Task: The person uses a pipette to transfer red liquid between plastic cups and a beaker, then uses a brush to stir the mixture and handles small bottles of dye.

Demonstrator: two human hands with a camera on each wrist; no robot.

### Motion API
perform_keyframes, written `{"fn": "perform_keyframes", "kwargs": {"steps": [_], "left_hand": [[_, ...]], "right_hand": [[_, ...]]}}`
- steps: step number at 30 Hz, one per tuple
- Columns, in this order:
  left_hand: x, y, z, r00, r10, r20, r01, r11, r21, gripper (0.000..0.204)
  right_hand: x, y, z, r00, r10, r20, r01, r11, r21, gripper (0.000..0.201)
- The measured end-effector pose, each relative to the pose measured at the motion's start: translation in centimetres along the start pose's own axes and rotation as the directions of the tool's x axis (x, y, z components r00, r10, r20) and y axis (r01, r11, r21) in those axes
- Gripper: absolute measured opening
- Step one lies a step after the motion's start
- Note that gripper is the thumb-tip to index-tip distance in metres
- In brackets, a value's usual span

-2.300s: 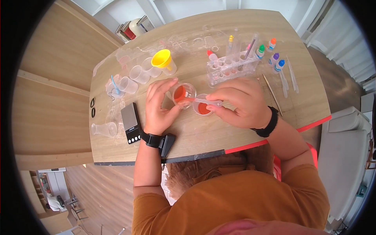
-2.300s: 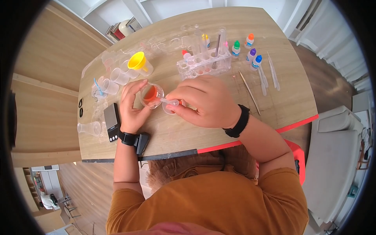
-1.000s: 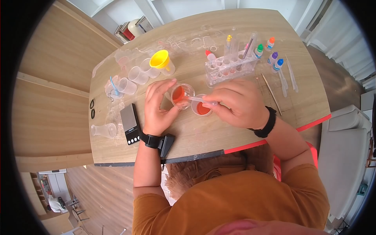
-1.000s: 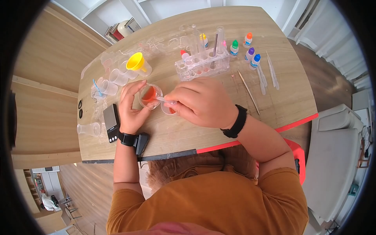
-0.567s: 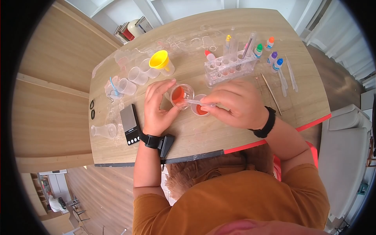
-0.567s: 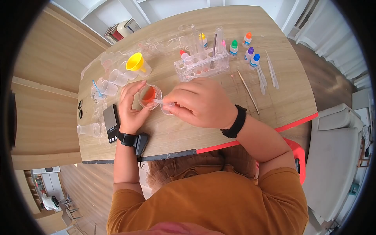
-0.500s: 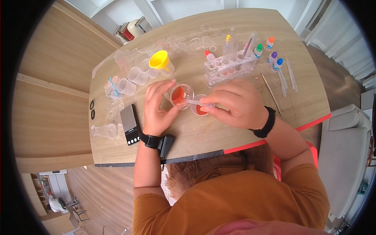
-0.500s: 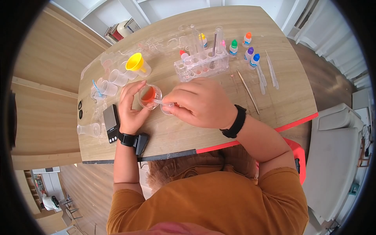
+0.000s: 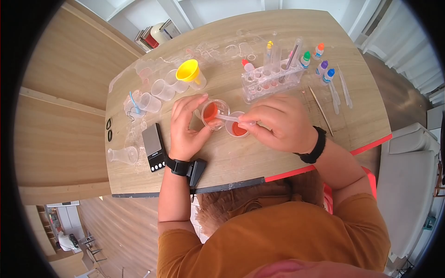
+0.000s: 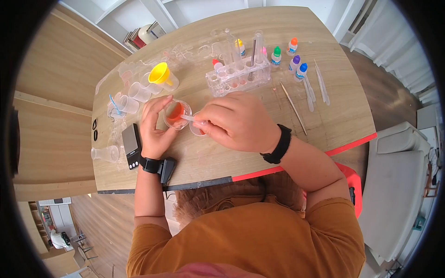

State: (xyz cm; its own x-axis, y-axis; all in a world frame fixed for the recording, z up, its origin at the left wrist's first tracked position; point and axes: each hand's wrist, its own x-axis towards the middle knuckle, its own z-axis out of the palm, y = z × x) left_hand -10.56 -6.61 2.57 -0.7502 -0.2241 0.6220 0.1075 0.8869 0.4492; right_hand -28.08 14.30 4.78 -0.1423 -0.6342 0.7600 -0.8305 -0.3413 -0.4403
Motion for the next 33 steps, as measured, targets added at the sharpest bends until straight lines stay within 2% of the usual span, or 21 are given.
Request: {"fn": "perform_keyframes", "kwargs": {"steps": [9, 21, 33], "left_hand": [[-0.07, -0.09, -0.02, 1.000, -0.004, 0.013, 0.004, 1.000, -0.004, 0.062], [-0.14, -0.07, -0.06, 1.000, -0.019, 0.014, 0.019, 1.000, 0.006, 0.061], [-0.15, -0.15, 0.05, 1.000, -0.029, 0.008, 0.030, 0.999, -0.015, 0.063]], "right_hand": [[0.09, 0.06, 0.10, 1.000, -0.005, -0.001, 0.005, 1.000, 0.020, 0.017], [0.28, -0.05, 0.11, 0.999, 0.034, 0.026, -0.036, 0.996, 0.087, 0.016], [0.53, -0.26, -0.15, 0.997, 0.051, 0.053, -0.055, 0.995, 0.079, 0.018]]}}
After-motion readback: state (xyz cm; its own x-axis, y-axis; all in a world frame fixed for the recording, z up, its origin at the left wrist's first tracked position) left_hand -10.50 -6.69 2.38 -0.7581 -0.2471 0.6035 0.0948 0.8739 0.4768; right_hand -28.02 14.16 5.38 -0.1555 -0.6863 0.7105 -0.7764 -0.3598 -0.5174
